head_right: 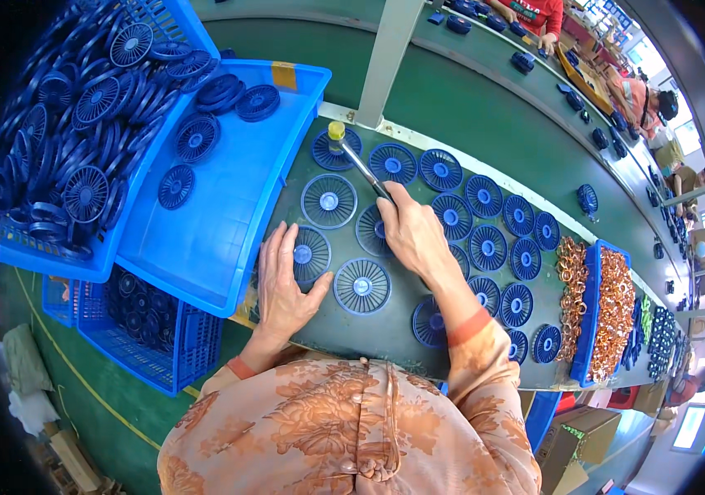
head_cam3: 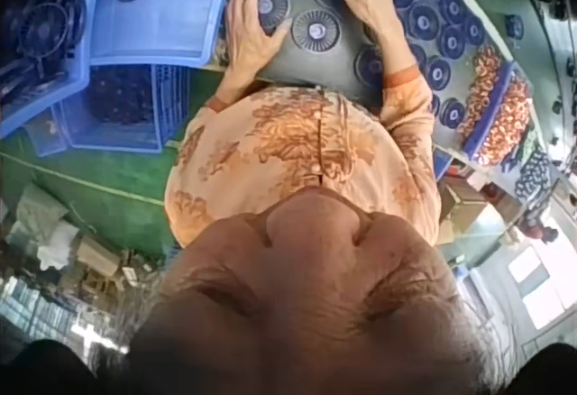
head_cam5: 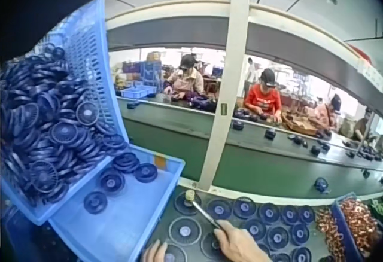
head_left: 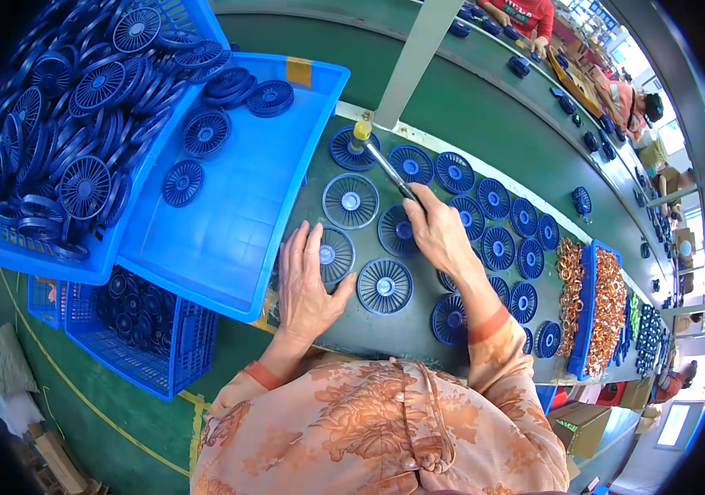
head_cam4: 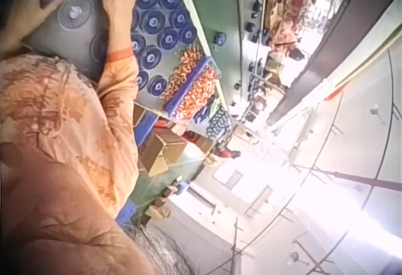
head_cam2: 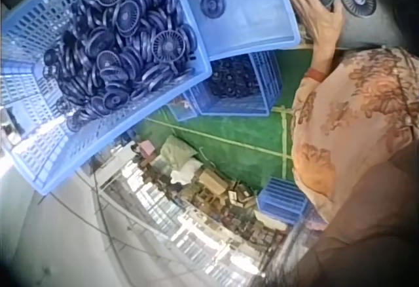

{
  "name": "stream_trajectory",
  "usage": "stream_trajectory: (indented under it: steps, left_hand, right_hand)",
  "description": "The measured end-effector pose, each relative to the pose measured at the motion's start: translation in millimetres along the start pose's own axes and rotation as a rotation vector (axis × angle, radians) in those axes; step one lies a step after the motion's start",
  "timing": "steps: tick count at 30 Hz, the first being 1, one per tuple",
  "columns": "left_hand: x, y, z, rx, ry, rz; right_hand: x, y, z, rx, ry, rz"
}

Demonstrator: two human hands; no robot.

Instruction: Assembling small blue plastic components by inserting metal rings into the center of each piece and occasionally using a mallet to tap them together.

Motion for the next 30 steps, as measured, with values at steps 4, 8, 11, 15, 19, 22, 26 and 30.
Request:
stream_trajectory:
  steps: [4, 8, 11, 15, 19, 22, 26, 30]
  left_hand:
    - [2, 0, 1, -0.003, 0.023, 0.02]
    - [-1, 2, 1, -0.003, 0.03, 0.007]
    - [-2, 1, -1, -0.004, 0.03, 0.011]
    - [0, -1, 1, 0.013, 0.048, -0.002]
    - [-2, 2, 1, 0.033, 0.049, 0.006]
    - [2, 0, -2, 0.014, 0.038, 0.024]
    - [2, -2, -2, 0.012, 0.071, 0.011]
    - [1, -5, -2, 0.018, 0.055, 0.034]
  right_hand:
    - [57, -25, 9, -0.107, -0.003, -0.011]
    - [67, -3, -5, 0.103, -0.113, -0.034]
    - [65, -5, -2, 0.017, -0.083, -0.008]
    - [79, -18, -2, -0.104, -0.075, -0.066]
    - [75, 3, -10, 0.009, -0.082, 0.047]
    - [99, -19, -2, -0.088, -0.112, 0.032]
    - [125, -26, -10, -0.025, -0.186, 0.04]
    - [120, -21, -14, 0.017, -0.269, 0.039]
Point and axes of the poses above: each hand's wrist, its own x-axis away from the middle knuckle, its own z-axis out of the back of the hand, y = z × x, the point moved 2 cm from there along -x, towards the middle knuckle, and after that the axes turned 3 degrees about -y, right-handed, at the moved point
